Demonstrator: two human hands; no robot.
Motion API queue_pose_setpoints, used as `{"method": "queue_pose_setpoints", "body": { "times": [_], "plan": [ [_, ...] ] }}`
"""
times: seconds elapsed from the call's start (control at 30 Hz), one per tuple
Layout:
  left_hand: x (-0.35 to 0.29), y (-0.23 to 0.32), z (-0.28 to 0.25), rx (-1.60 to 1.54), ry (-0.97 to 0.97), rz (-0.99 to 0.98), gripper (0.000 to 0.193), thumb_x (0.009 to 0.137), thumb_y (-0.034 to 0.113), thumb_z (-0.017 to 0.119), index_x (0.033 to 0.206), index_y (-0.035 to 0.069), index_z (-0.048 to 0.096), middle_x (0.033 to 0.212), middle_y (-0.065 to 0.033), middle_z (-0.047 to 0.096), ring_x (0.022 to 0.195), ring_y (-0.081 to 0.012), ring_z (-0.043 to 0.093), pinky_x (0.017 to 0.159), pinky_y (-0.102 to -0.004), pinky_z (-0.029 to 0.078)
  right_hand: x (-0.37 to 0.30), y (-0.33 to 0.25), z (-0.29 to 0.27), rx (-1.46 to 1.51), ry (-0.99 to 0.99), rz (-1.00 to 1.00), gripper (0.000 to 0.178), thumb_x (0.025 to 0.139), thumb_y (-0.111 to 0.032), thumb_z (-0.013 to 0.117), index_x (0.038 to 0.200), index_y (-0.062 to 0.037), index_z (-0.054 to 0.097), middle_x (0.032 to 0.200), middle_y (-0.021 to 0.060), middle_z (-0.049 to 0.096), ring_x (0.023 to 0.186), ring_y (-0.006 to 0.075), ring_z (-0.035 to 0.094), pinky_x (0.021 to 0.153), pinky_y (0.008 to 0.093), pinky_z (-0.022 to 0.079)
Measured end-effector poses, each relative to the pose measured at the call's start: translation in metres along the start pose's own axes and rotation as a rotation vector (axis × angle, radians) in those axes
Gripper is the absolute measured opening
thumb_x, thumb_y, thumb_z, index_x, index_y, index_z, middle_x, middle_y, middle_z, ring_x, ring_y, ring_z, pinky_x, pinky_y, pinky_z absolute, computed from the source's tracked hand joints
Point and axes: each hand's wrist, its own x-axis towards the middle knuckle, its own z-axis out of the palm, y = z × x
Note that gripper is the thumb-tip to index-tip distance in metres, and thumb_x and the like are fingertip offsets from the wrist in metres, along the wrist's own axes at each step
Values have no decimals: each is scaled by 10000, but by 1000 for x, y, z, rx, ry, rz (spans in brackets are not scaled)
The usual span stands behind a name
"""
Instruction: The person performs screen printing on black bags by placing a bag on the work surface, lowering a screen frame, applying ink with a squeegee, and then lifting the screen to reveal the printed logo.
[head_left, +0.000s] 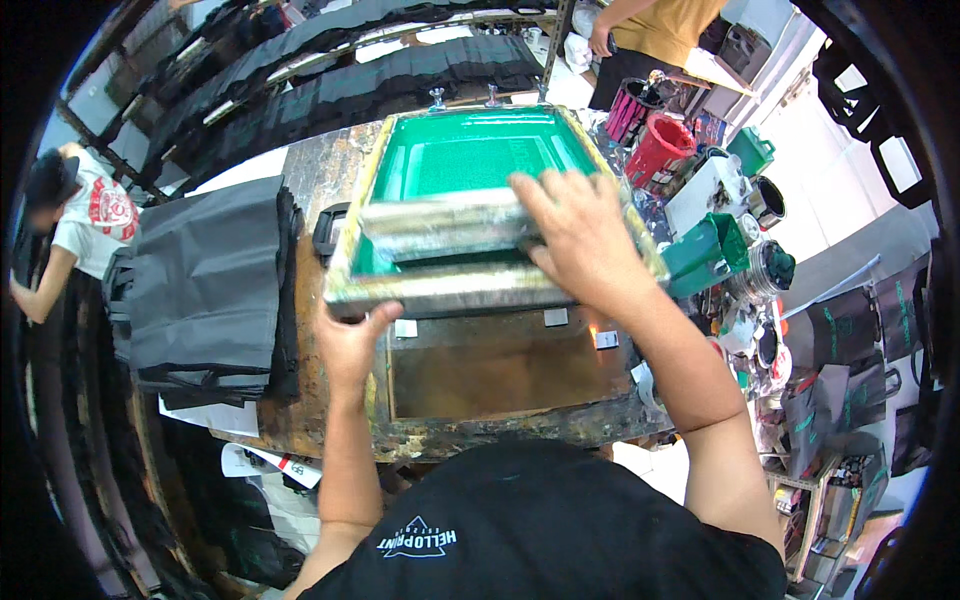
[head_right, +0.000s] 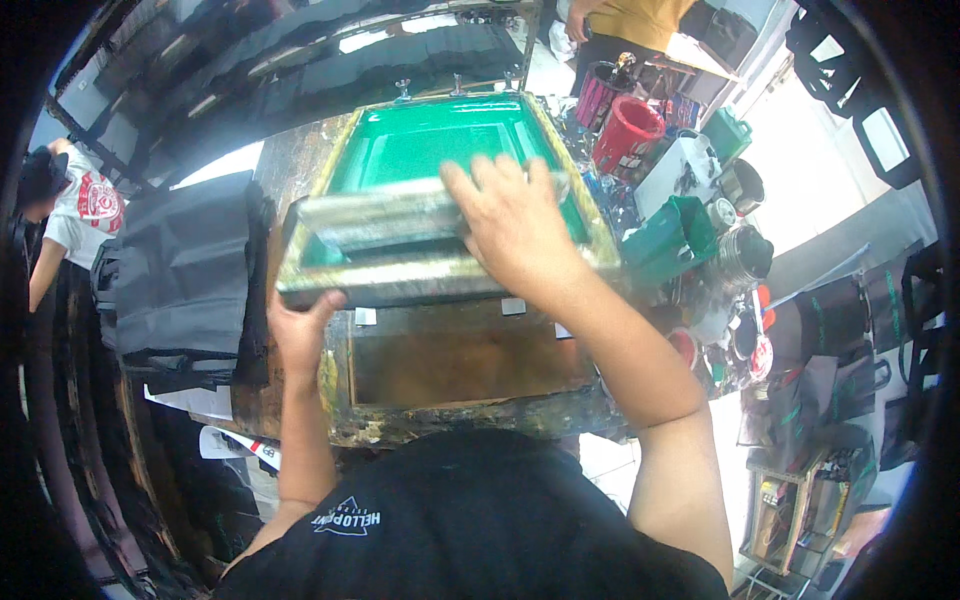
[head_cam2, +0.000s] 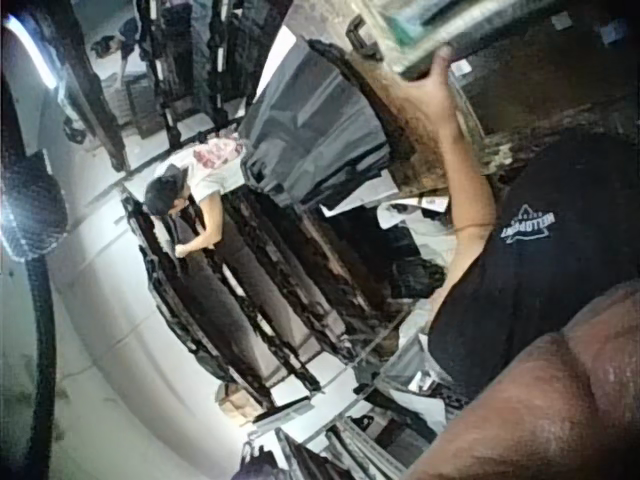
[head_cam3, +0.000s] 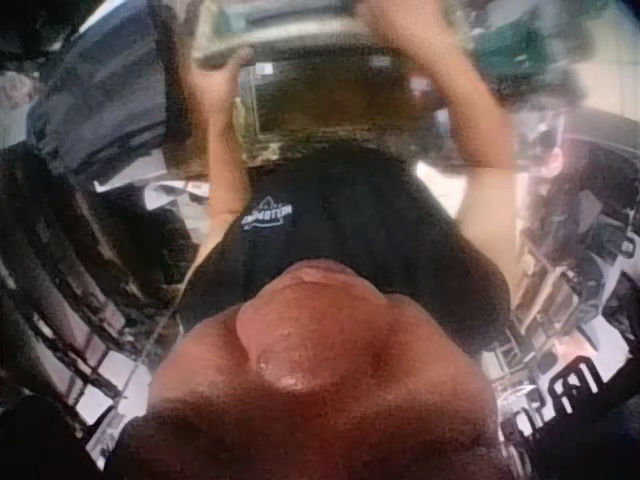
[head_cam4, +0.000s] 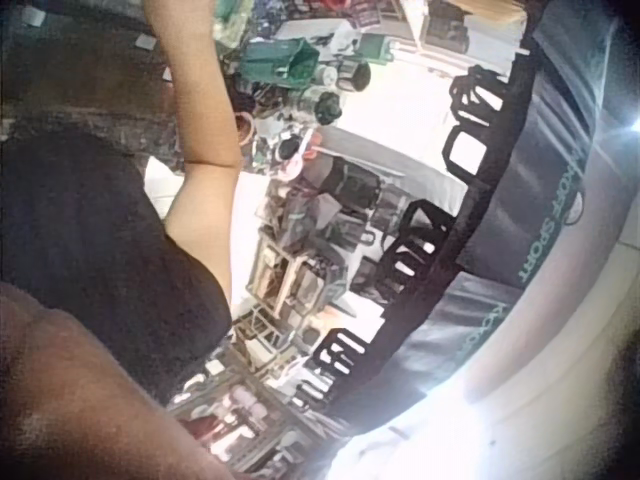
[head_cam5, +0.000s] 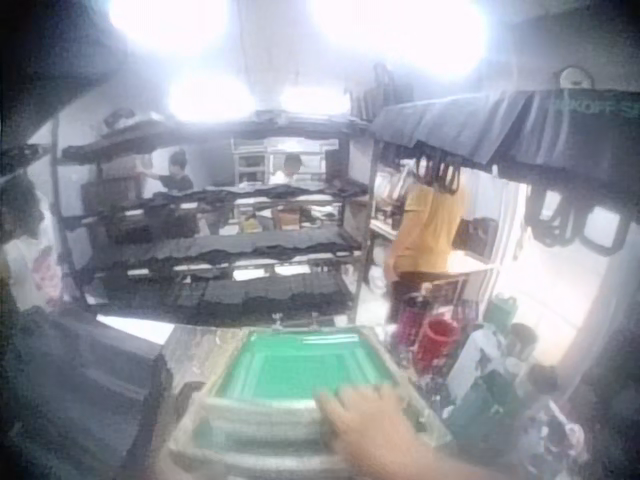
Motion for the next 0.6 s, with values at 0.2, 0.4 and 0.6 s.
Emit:
{"method": "queue_pose_setpoints", "body": {
  "times": [0.2, 0.4, 0.6],
  "plan": [
    [-48, -101, -21, 767, 63, 184, 1102, 567, 382, 1054, 1477, -9, 570, 1263, -140, 723, 1163, -276, 642, 1028, -426, 451, -28, 3, 65, 69, -103, 55, 675, 736, -78, 797, 1367, -158, 571, 1105, 116, 589, 1119, 307, 570, 917, 481, 382],
    [-53, -112, -25, 708, 21, 196, 1146, 546, 296, 1048, 1527, 9, 529, 1362, -189, 654, 1221, -353, 540, 1091, -474, 386, -21, 5, 51, 91, -207, 112, 668, 757, -163, 845, 1359, -145, 556, 1115, 123, 606, 1134, 333, 580, 908, 494, 395],
    [-53, -122, -29, 656, 18, 183, 1132, 521, 291, 1046, 1486, -30, 550, 1267, -197, 682, 1154, -372, 553, 1032, -477, 432, -48, -21, 67, 111, -206, 102, 590, 755, -145, 821, 1286, -136, 564, 1085, 117, 603, 1084, 315, 579, 862, 502, 373]
  ]
}}
